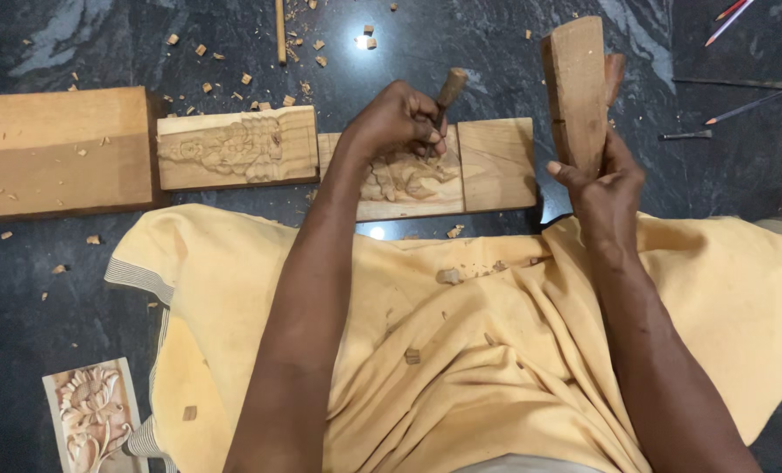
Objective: The person carves a wooden block using a chisel and a wooden mallet. They repeatedly strike the chisel to shape the wood, creating a detailed relief pattern.
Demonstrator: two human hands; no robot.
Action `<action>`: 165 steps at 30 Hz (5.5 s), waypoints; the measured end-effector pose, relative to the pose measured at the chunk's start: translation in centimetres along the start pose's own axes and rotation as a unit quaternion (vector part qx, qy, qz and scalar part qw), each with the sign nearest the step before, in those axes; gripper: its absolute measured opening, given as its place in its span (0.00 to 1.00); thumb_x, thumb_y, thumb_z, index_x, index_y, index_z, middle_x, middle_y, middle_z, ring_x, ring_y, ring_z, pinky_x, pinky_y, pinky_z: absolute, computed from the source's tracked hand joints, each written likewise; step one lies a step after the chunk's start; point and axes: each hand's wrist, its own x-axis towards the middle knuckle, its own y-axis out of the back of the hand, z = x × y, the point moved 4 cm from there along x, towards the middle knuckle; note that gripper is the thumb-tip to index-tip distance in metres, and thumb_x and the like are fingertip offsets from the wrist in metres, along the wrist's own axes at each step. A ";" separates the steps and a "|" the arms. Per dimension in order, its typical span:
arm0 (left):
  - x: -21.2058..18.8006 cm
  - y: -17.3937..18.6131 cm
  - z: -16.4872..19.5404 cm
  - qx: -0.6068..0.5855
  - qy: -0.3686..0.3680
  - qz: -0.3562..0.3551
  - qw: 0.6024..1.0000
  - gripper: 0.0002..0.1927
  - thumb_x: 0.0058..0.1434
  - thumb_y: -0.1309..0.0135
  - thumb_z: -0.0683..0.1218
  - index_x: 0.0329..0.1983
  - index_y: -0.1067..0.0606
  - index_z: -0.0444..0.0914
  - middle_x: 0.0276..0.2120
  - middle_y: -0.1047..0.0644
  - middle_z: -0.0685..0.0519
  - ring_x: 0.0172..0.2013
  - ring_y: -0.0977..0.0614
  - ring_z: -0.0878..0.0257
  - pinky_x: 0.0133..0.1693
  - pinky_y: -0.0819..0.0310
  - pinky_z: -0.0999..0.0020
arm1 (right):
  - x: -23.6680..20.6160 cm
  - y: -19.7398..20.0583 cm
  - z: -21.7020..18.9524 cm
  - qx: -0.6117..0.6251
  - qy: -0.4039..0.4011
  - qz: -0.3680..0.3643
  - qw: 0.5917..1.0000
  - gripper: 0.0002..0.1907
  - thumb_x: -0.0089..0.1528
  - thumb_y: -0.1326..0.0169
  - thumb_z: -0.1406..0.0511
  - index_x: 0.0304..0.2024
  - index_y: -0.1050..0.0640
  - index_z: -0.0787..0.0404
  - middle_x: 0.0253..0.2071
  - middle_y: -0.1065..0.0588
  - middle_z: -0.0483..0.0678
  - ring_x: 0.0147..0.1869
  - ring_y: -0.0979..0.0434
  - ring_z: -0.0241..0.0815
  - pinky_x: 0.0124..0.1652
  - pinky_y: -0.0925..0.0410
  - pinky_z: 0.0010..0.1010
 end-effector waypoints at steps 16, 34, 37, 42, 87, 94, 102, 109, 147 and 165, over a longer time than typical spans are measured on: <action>-0.4 -0.8 0.9 0.036 0.020 0.004 0.999 0.06 0.56 0.41 0.32 0.36 0.18 0.30 0.27 0.16 0.45 0.26 0.13 0.63 0.27 0.20 0.70 | 0.3 -1.0 -1.9 -0.211 0.200 0.003 0.957 0.41 0.59 0.29 0.73 0.72 0.31 0.55 0.55 0.24 0.54 0.59 0.21 0.50 0.58 0.25 0.38; 0.4 -0.4 -0.1 -0.011 -0.014 -0.016 1.000 0.05 0.59 0.44 0.31 0.37 0.19 0.28 0.28 0.16 0.44 0.29 0.12 0.62 0.28 0.17 0.73 | 0.0 1.3 -1.5 -0.067 0.207 0.013 0.976 0.41 0.63 0.37 0.80 0.76 0.36 0.60 0.71 0.29 0.56 0.73 0.26 0.51 0.66 0.29 0.39; 0.2 -0.4 -0.1 0.000 -0.025 -0.025 0.999 0.05 0.59 0.43 0.31 0.36 0.19 0.28 0.28 0.16 0.45 0.29 0.12 0.62 0.28 0.19 0.74 | -0.1 1.4 -1.5 -0.063 0.203 0.015 0.977 0.41 0.62 0.36 0.79 0.75 0.36 0.60 0.71 0.29 0.56 0.73 0.25 0.50 0.66 0.28 0.38; 0.2 -0.5 -0.2 -0.005 -0.027 -0.037 0.999 0.04 0.59 0.43 0.31 0.36 0.20 0.28 0.28 0.16 0.46 0.29 0.13 0.63 0.29 0.19 0.73 | -0.2 1.2 -1.7 -0.064 0.207 0.016 0.976 0.41 0.62 0.36 0.80 0.75 0.35 0.59 0.71 0.29 0.55 0.73 0.25 0.49 0.66 0.27 0.38; -15.0 -4.9 -5.0 -0.278 0.020 0.502 0.819 0.05 0.65 0.51 0.34 0.34 0.25 0.31 0.29 0.19 0.47 0.28 0.18 0.62 0.28 0.27 0.71 | 5.5 -2.0 5.4 -0.148 -0.057 -0.014 0.987 0.32 0.46 0.26 0.62 0.48 0.24 0.68 0.42 0.19 0.57 0.44 0.17 0.50 0.43 0.26 0.38; -16.4 -9.7 -6.2 -0.160 -0.014 0.576 0.801 0.08 0.64 0.48 0.34 0.28 0.23 0.29 0.32 0.25 0.50 0.34 0.26 0.66 0.40 0.33 0.74 | 7.1 -3.3 4.8 -0.134 0.034 -0.019 0.990 0.29 0.46 0.26 0.63 0.46 0.23 0.65 0.43 0.19 0.55 0.47 0.17 0.50 0.47 0.27 0.39; -16.1 -12.3 -5.6 -0.129 0.103 0.566 0.808 0.07 0.65 0.48 0.38 0.31 0.22 0.31 0.22 0.28 0.48 0.24 0.29 0.59 0.30 0.35 0.63 | 8.6 -0.9 5.7 -0.204 0.012 -0.038 0.978 0.36 0.42 0.23 0.60 0.50 0.22 0.62 0.44 0.19 0.56 0.48 0.18 0.52 0.48 0.28 0.40; -11.1 -11.8 -6.0 -0.022 0.007 0.546 0.838 0.10 0.63 0.52 0.38 0.29 0.22 0.29 0.26 0.23 0.47 0.27 0.22 0.56 0.32 0.29 0.59 | 9.0 0.1 7.2 -0.136 0.014 -0.051 0.989 0.31 0.44 0.26 0.62 0.49 0.21 0.63 0.45 0.17 0.55 0.50 0.16 0.50 0.49 0.26 0.38; -8.7 1.9 0.2 0.039 0.006 0.406 0.913 0.12 0.75 0.46 0.48 0.48 0.17 0.36 0.34 0.20 0.45 0.28 0.27 0.62 0.32 0.33 0.62 | 3.3 -2.5 3.4 -0.150 -0.067 -0.036 0.986 0.28 0.45 0.33 0.65 0.49 0.20 0.65 0.42 0.18 0.56 0.45 0.18 0.51 0.45 0.28 0.38; 2.2 -2.0 1.3 -0.067 -0.044 0.064 0.995 0.02 0.62 0.45 0.32 0.36 0.21 0.29 0.27 0.17 0.46 0.27 0.16 0.65 0.25 0.24 0.73 | -0.9 1.5 1.5 0.153 -0.103 -0.032 0.982 0.29 0.49 0.46 0.77 0.55 0.27 0.72 0.50 0.20 0.57 0.54 0.17 0.48 0.46 0.25 0.32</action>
